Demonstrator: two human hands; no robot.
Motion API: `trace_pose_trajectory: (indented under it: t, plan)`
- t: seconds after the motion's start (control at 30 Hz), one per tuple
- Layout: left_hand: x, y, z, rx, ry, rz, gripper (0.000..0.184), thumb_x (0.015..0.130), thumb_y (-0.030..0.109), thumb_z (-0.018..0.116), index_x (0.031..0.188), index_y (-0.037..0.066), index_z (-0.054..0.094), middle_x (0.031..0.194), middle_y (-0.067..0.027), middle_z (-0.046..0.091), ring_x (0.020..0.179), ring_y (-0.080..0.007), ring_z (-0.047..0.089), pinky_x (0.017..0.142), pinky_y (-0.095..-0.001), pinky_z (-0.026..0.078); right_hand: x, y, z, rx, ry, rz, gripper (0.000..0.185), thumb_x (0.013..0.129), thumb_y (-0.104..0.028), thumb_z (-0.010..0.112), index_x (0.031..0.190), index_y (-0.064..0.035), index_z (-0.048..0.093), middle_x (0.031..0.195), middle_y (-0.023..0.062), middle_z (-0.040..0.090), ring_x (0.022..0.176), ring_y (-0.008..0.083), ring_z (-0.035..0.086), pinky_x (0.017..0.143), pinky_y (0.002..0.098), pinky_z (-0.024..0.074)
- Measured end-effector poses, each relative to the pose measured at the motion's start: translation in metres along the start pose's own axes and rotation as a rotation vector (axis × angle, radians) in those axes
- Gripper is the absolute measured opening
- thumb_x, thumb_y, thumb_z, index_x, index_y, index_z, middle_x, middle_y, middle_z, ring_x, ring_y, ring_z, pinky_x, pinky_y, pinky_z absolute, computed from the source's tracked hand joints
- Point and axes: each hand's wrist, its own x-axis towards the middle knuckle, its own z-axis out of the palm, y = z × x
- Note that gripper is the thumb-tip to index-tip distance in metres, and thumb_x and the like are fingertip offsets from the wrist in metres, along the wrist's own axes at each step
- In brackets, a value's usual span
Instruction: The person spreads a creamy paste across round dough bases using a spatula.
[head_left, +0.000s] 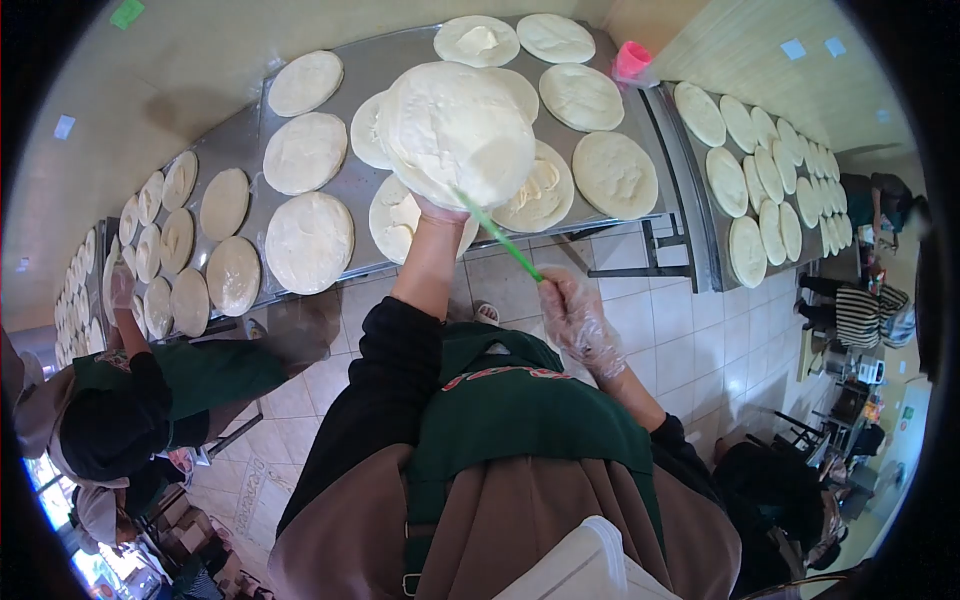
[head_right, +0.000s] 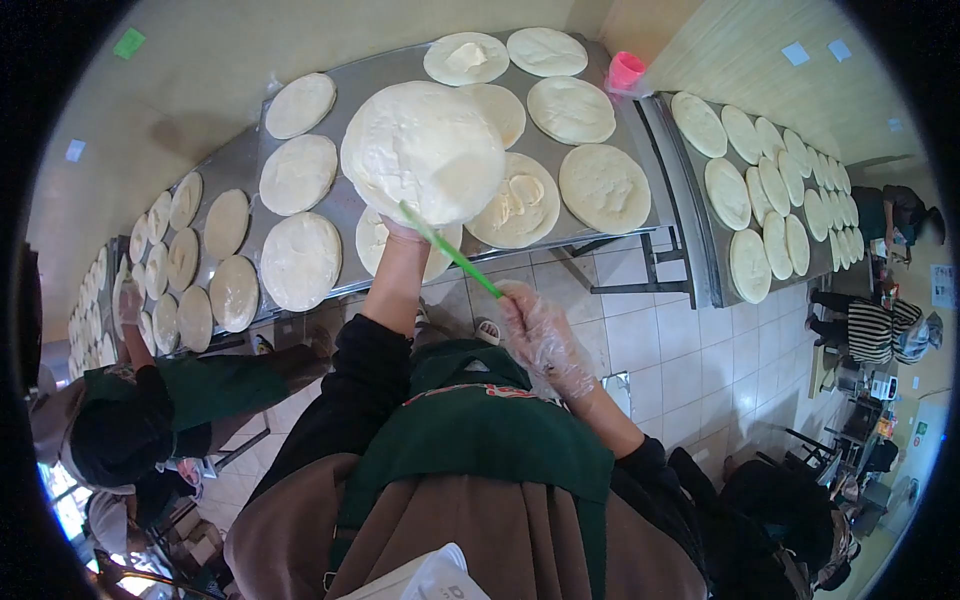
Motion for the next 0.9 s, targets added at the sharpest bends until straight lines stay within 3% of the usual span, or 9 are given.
trace_pose_trajectory:
  t: [0.07,0.17,0.33,0.5,0.57,0.67,0.8,0.9]
  plan:
    - [-0.002,0.000,-0.001,0.121,0.021,0.036,0.054,0.094,0.044,0.036,0.138,0.013,0.036,0.138,-0.0104,0.042,0.124,-0.0305,0.043,0.102,-0.0487,0.039,0.012,0.000,-0.011,-0.021,0.065,0.008,0.015,0.090,-0.009,0.051,0.104,-0.0036,0.054,0.079,0.0213,0.060,0.075,0.0382,0.061,0.064,0.0417,0.0477]
    - [-0.005,0.001,0.001,0.201,-0.025,-0.011,0.057,0.093,0.046,0.036,0.139,0.012,0.034,0.140,-0.0101,0.041,0.125,-0.0316,0.042,0.103,-0.0504,0.037,0.038,0.005,-0.033,-0.043,0.182,0.079,0.011,0.091,-0.008,0.050,0.099,-0.0027,0.055,0.075,0.0209,0.059,0.073,0.0363,0.061,0.063,0.0414,0.0471]
    - [-0.020,0.000,0.008,0.010,-0.063,-0.204,0.055,0.093,0.043,0.038,0.138,0.011,0.037,0.135,-0.0107,0.046,0.120,-0.0301,0.048,0.100,-0.0487,0.041,0.074,0.002,-0.050,-0.158,0.315,0.090,0.010,0.091,-0.009,0.050,0.097,-0.0028,0.055,0.073,0.0223,0.058,0.070,0.0379,0.061,0.063,0.0421,0.0463]
    - [-0.022,-0.007,0.001,-0.057,-0.078,-0.344,0.050,0.094,0.036,0.035,0.135,0.007,0.040,0.130,-0.0136,0.051,0.117,-0.0299,0.052,0.099,-0.0482,0.043,0.083,-0.009,-0.043,-0.268,0.223,-0.013,0.012,0.092,-0.012,0.048,0.095,-0.0024,0.055,0.074,0.0230,0.058,0.069,0.0401,0.058,0.061,0.0430,0.0444]
    - [-0.022,-0.011,0.002,0.134,0.022,-0.342,0.052,0.094,0.042,0.038,0.133,0.009,0.042,0.128,-0.0120,0.052,0.112,-0.0291,0.055,0.094,-0.0481,0.046,0.083,-0.014,-0.039,-0.279,0.161,-0.034,0.012,0.092,-0.012,0.048,0.095,-0.0025,0.055,0.074,0.0233,0.058,0.070,0.0406,0.058,0.061,0.0438,0.0444]
    - [-0.016,-0.013,-0.015,-0.107,-0.060,-0.448,0.051,0.094,0.043,0.036,0.132,0.008,0.043,0.125,-0.0128,0.053,0.111,-0.0293,0.055,0.093,-0.0482,0.047,0.080,-0.022,-0.033,-0.322,0.040,-0.106,0.012,0.092,-0.014,0.048,0.093,-0.0031,0.053,0.072,0.0219,0.057,0.070,0.0401,0.058,0.061,0.0455,0.0443]
    - [-0.021,-0.009,-0.014,0.028,-0.100,-0.466,0.052,0.094,0.044,0.035,0.131,0.008,0.043,0.125,-0.0141,0.053,0.112,-0.0297,0.054,0.094,-0.0487,0.046,0.075,-0.035,-0.037,-0.401,-0.087,-0.247,0.012,0.092,-0.016,0.047,0.089,-0.0041,0.051,0.069,0.0193,0.056,0.068,0.0375,0.059,0.059,0.0451,0.0450]
    - [-0.027,-0.007,0.004,-0.072,-0.070,-0.468,0.053,0.094,0.043,0.036,0.131,0.006,0.043,0.125,-0.0152,0.053,0.109,-0.0307,0.056,0.095,-0.0465,0.046,0.074,-0.026,-0.040,-0.297,-0.008,-0.126,0.012,0.092,-0.010,0.047,0.097,-0.0028,0.055,0.078,0.0209,0.059,0.074,0.0398,0.059,0.064,0.0439,0.0458]
